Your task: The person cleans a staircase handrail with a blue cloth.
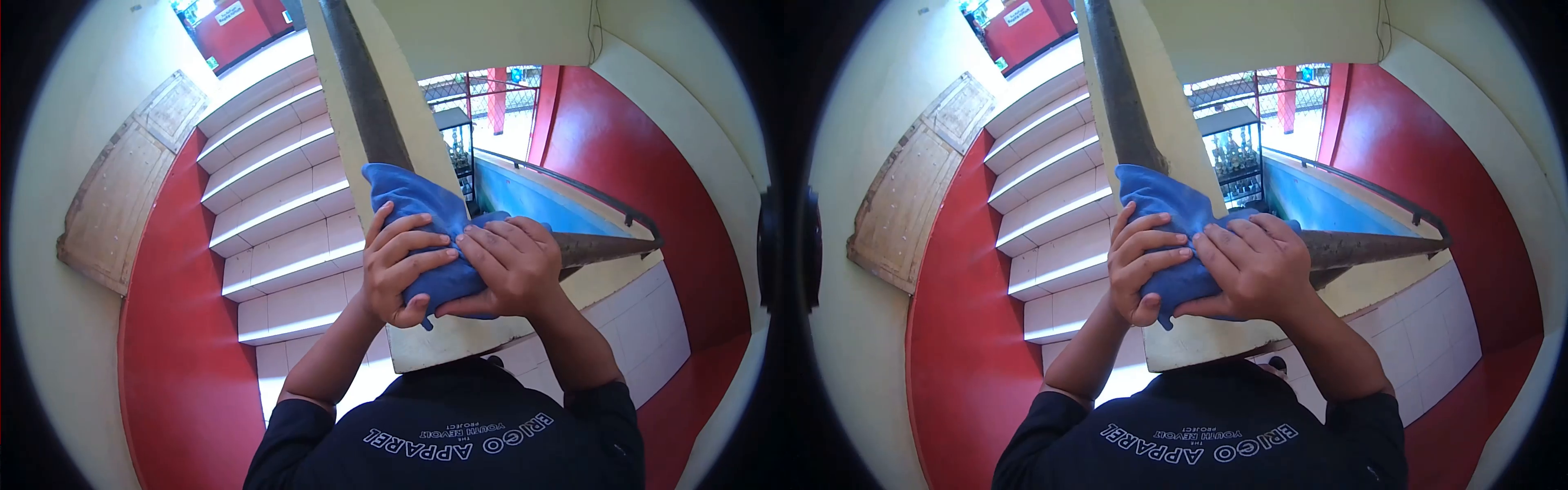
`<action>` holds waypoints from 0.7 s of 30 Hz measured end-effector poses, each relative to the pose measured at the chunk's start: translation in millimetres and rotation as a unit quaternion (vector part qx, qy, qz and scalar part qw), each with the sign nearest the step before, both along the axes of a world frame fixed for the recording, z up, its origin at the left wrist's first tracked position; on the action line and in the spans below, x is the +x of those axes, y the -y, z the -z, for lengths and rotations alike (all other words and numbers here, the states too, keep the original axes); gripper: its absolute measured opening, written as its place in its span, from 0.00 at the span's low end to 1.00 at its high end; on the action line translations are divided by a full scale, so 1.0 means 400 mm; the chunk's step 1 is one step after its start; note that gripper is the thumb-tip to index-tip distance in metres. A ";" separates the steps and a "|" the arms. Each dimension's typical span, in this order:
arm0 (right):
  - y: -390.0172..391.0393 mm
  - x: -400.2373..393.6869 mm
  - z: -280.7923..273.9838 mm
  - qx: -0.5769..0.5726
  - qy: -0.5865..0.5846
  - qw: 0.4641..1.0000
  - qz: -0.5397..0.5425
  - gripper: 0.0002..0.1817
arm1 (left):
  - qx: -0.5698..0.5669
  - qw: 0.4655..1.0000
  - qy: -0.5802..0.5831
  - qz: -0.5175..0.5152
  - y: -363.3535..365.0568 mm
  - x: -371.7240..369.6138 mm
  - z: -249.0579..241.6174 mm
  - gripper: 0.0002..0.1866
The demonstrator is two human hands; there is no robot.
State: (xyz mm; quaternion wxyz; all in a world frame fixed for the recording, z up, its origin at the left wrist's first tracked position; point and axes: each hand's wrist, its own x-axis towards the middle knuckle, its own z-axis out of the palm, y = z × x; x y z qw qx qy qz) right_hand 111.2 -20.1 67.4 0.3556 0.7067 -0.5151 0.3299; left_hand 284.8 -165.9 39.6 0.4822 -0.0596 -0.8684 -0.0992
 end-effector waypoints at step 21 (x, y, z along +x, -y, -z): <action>-0.134 -0.010 0.046 0.088 0.146 0.985 -0.038 0.21 | 0.122 0.970 0.095 -0.187 -0.125 0.066 -0.137 0.12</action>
